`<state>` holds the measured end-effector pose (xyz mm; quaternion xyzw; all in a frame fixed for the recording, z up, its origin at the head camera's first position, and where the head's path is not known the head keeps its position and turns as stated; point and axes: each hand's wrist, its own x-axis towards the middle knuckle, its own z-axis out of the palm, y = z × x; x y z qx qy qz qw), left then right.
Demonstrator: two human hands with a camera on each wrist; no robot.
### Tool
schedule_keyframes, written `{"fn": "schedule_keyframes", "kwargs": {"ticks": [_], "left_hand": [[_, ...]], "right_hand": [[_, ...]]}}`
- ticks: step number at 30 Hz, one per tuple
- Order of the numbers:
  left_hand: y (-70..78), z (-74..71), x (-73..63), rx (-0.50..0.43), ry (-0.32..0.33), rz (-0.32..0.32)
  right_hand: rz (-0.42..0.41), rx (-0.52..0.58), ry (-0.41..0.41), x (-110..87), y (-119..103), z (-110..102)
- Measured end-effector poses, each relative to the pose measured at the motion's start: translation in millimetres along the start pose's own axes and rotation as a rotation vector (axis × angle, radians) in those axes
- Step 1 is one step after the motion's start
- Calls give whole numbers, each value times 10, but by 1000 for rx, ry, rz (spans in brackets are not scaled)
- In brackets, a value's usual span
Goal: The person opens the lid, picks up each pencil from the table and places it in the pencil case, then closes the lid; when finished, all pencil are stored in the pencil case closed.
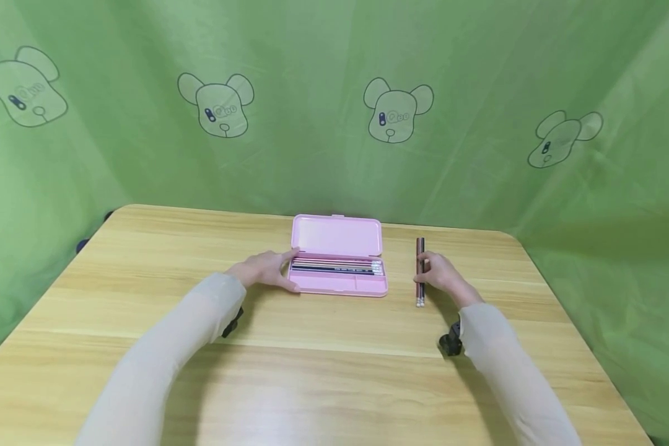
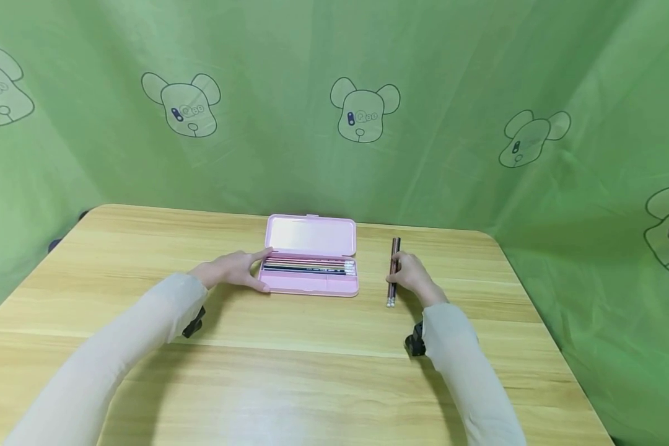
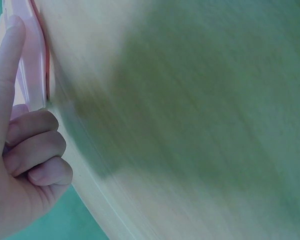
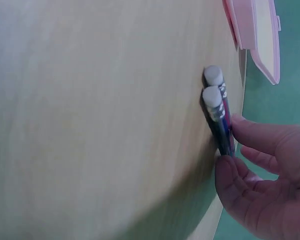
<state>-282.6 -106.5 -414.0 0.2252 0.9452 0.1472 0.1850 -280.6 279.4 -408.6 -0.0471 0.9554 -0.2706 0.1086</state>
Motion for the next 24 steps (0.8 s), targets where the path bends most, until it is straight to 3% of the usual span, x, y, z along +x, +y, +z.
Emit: {"fn": "schedule_keyframes", "kwargs": {"ticks": [9,16,24], "left_hand": [[4,-4,-9,2,-3,-2],[7,-7,-3,4,2,1],[16,-20,-12,0,-7,0]], "right_hand": [[136,54,-60,-46,26,-59],[185,131,-85,-58,36,-59],[185,159,-77,-62,68,-62]]}}
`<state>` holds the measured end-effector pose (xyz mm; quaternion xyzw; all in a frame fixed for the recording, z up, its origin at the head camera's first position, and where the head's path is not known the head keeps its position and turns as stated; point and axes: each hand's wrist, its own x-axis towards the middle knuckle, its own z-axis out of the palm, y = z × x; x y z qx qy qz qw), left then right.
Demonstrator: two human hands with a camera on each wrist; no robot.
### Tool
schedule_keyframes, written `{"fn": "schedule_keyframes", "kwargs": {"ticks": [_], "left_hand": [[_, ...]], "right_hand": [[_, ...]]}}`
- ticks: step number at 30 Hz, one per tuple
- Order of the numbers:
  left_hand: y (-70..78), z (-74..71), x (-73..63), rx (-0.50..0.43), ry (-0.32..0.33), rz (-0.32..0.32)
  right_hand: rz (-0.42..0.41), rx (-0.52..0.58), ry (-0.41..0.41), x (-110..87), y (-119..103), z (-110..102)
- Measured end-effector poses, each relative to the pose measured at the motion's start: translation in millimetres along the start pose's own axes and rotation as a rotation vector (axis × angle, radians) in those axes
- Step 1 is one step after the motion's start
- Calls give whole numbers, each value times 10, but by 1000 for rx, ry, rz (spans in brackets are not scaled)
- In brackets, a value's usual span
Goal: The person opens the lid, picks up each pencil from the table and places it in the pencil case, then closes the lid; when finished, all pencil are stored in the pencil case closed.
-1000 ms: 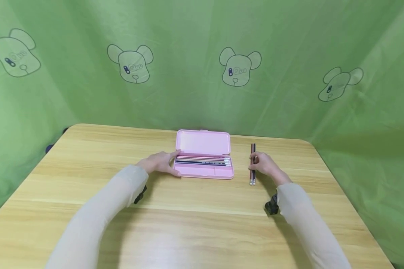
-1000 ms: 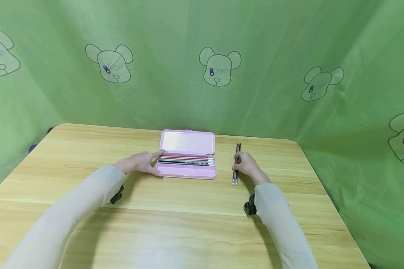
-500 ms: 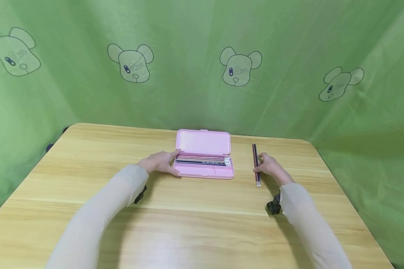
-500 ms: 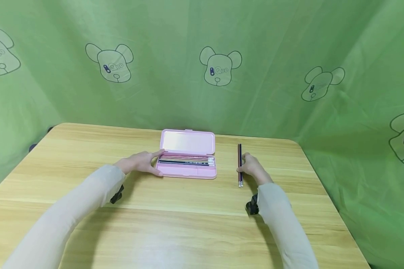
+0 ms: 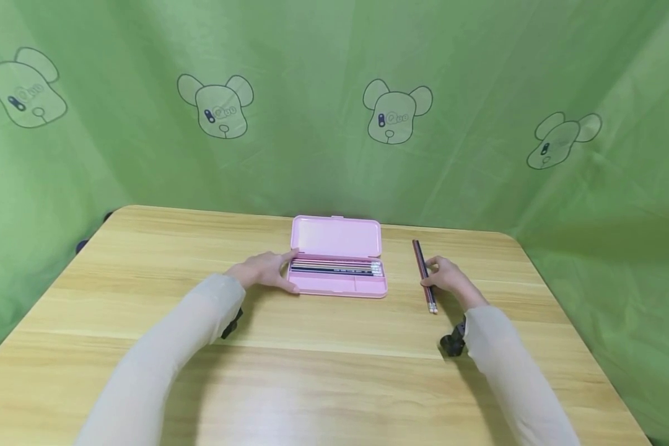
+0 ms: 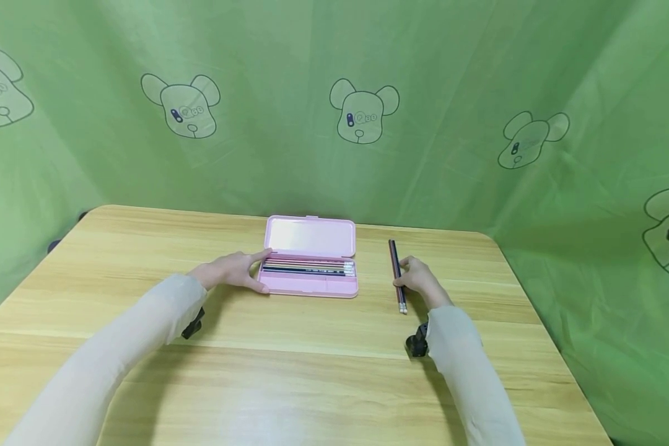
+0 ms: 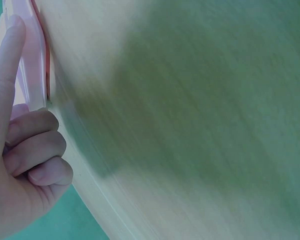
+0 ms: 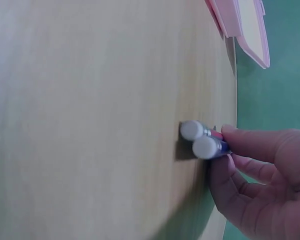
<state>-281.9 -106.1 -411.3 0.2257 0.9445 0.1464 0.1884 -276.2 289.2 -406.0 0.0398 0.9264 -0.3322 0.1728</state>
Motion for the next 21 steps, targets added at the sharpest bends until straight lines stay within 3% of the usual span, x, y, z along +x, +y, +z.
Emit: {"fn": "schedule_keyframes", "kwargs": {"ticks": [13,21], "left_hand": [[-6,7,3,2,-4,-10],[-12,3,4,-3,-4,-3]], "right_hand": [[-101,72,62,-11,-62,-33],[-186,41,109,-20,-139,-15]]}}
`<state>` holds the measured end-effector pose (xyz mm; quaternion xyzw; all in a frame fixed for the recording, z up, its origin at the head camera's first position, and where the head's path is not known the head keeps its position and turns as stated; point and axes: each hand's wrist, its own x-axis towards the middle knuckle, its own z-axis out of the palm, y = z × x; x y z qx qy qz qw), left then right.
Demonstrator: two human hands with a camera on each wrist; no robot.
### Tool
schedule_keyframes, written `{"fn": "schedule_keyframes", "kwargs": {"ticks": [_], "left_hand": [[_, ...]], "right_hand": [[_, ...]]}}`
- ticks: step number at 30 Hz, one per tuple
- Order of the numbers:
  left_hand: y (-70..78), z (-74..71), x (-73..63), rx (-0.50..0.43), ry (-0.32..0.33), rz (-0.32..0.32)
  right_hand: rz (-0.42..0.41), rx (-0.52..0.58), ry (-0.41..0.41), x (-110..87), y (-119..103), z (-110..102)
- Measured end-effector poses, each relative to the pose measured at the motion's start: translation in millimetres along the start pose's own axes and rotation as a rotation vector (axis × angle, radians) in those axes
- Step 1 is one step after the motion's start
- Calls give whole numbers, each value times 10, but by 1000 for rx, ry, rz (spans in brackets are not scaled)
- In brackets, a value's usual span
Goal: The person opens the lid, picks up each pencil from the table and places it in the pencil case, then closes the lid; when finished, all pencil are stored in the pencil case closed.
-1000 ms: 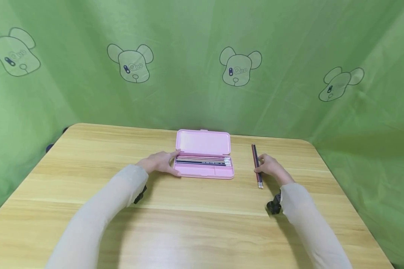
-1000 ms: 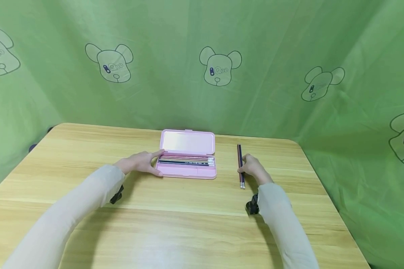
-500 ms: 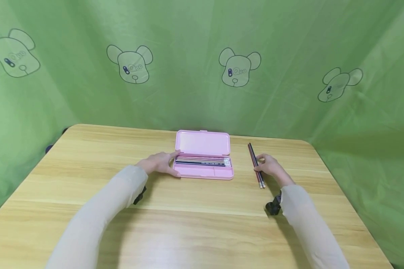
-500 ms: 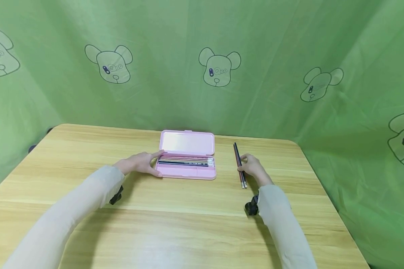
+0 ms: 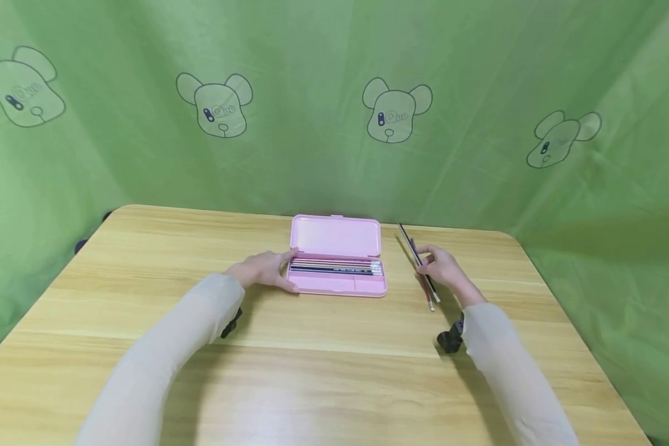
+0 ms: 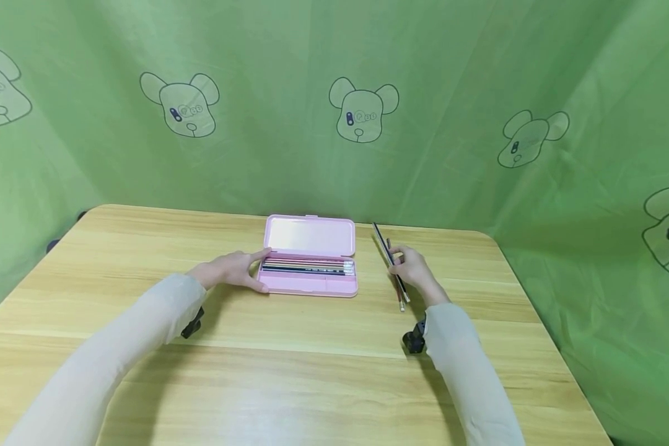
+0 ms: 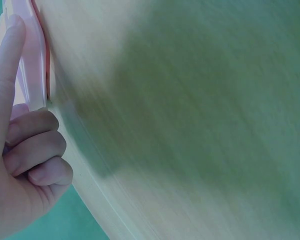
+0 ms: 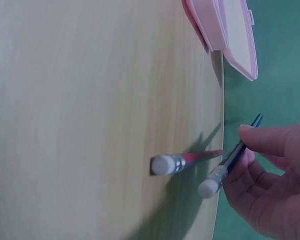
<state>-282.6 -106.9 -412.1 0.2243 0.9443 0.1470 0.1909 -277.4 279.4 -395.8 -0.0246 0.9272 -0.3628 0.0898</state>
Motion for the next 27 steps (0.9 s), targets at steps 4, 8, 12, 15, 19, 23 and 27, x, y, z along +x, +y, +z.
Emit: {"fn": "schedule_keyframes", "kwargs": {"ticks": [4,8,12,15,19,23,27], "left_hand": [[2,5,7,-3,1,7],[2,5,10,5,2,5],[6,4,6,2,2,4],[11,6,6,-3,3,4],[13,7,6,-1,0,0],[18,-2,0,-3,-6,-4],[23,-13,-11,-4,-8,-5]], "right_hand": [[-60,8,17,18,-14,40],[-117,1,20,37,-35,80],[-155,-16,13,50,-80,121],[-162,-21,-5,69,-115,153],[-195,-18,-41,105,-145,207],[-272,-11,-89,134,-166,264],[-334,-26,-111,154,-209,324]]}}
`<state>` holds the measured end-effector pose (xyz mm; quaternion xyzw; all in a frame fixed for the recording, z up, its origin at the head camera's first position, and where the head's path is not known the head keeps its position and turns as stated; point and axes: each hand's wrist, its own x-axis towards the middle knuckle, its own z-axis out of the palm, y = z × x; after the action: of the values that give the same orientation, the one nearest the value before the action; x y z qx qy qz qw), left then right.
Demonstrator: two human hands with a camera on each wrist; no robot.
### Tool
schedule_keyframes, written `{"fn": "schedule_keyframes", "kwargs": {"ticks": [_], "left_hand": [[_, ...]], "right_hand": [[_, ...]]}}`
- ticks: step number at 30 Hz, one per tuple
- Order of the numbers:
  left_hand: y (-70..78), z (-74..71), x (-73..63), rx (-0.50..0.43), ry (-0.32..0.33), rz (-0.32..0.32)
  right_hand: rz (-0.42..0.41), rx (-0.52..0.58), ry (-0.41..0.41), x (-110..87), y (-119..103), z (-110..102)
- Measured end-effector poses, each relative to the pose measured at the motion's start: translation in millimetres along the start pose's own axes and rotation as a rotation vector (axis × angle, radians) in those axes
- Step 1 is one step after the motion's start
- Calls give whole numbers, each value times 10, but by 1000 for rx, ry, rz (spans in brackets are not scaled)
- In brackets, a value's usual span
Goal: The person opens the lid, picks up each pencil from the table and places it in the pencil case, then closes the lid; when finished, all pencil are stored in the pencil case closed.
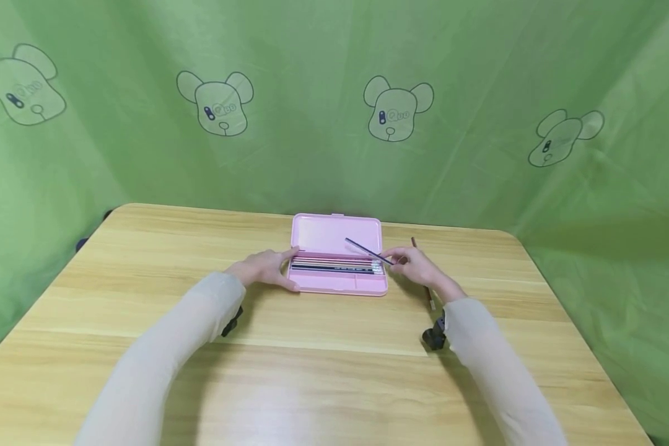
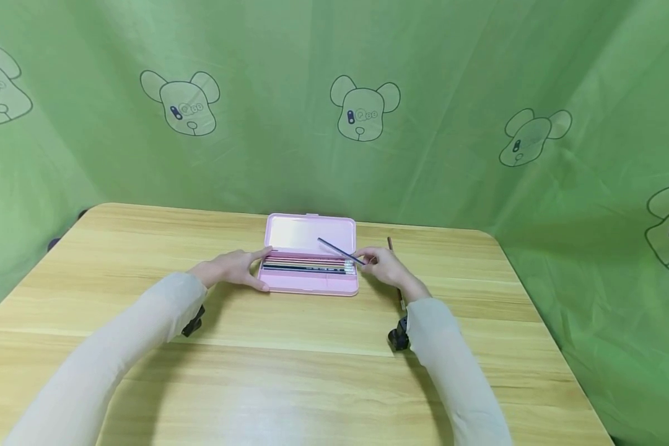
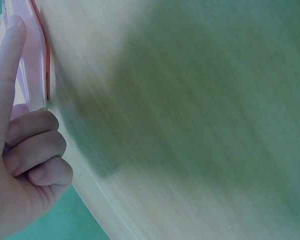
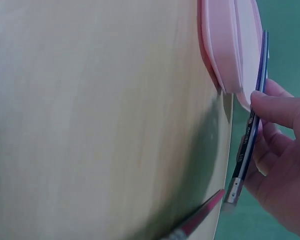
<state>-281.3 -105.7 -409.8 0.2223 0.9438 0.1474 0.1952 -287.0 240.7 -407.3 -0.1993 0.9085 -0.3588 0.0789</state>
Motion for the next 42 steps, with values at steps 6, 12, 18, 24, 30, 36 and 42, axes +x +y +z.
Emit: {"fn": "schedule_keyframes", "kwargs": {"ticks": [6,12,18,24,30,36,42], "left_hand": [[5,-10,2,-4,-4,-4],[-8,-7,1,0,1,2],[-23,-5,-2,-19,-3,-2],[-34,7,3,-7,3,-3],[-32,33,17,-6,4,-3],[-27,37,26,4,1,-9],[-32,28,28,14,6,-6]], "right_hand": [[-56,-42,-15,92,-132,81],[-134,-108,-46,196,-267,190],[-175,-148,-81,293,-407,316],[-205,-182,-87,389,-515,437],[-171,-205,-98,459,-538,538],[-173,-237,-110,480,-557,589],[-166,-252,-114,493,-568,597]]}}
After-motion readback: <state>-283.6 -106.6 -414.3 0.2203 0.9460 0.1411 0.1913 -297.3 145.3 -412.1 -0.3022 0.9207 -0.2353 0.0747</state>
